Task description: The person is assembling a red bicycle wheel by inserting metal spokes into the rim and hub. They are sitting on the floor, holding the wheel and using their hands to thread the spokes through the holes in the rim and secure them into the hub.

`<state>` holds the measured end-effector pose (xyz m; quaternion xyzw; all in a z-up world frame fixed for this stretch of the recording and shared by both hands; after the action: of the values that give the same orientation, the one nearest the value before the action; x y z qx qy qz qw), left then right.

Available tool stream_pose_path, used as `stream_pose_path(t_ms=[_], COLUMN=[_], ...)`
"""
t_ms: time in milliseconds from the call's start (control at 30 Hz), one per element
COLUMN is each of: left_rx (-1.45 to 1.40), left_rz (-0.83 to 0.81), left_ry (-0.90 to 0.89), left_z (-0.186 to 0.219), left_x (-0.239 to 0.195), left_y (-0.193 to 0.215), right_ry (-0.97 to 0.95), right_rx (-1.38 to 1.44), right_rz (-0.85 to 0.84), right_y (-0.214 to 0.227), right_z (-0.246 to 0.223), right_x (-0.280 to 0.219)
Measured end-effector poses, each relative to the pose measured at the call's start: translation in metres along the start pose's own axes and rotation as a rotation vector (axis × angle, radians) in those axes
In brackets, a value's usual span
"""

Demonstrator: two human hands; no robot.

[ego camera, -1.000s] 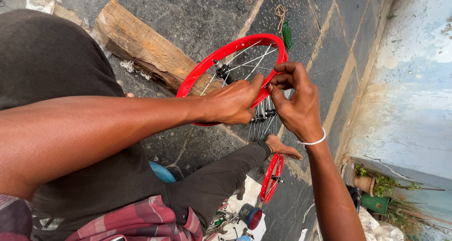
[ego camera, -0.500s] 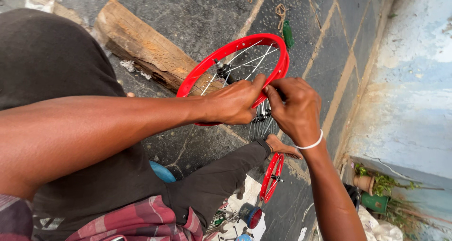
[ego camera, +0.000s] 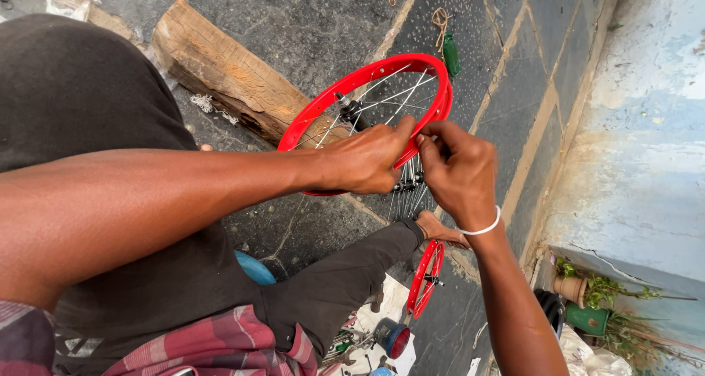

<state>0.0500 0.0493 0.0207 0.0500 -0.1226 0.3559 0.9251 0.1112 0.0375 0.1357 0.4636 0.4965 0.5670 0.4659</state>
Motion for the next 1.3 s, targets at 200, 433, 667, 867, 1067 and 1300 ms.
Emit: stream_pose_path(t_ms=[200, 433, 667, 867, 1067, 1300], left_rx=[0.024, 0.013, -0.001, 0.003, -0.042, -0.042], left_rz=[-0.014, 0.016, 0.033, 0.018, 0.007, 0.058], left_ry=[0.044, -0.013, -0.048, -0.024, -0.035, -0.032], left_z=[-0.002, 0.001, 0.001, -0.003, 0.0, -0.003], left_x=[0.0, 0.001, -0.001, 0.0, -0.005, -0.007], left_y=[-0.001, 0.001, 0.0, 0.0, 0.001, 0.004], right_ry=[-0.113, -0.082, -0.089, -0.002, 0.052, 0.044], right_rx=[0.217, 0.186, 0.182, 0.05, -0.015, -0.076], right_rz=[-0.07, -0.046, -0.061, -0.015, 0.009, 0.025], right_y=[-0.011, -0.013, -0.012, -0.005, -0.008, -0.009], right_z=[0.013, 0.014, 0.012, -0.001, -0.006, 0.0], right_x=[-0.004, -0.003, -0.004, -0.004, -0.001, -0.002])
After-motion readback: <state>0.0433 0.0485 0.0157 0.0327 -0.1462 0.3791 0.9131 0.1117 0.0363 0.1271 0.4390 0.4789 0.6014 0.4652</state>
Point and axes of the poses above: each hand's wrist, its own x-axis towards the middle knuckle, its own y-axis out of the back of the hand, z = x × y, the point moved 8 cm from there along x, towards the middle knuckle, and after that the axes turned 9 degrees about -x, right-handed, at the moved point
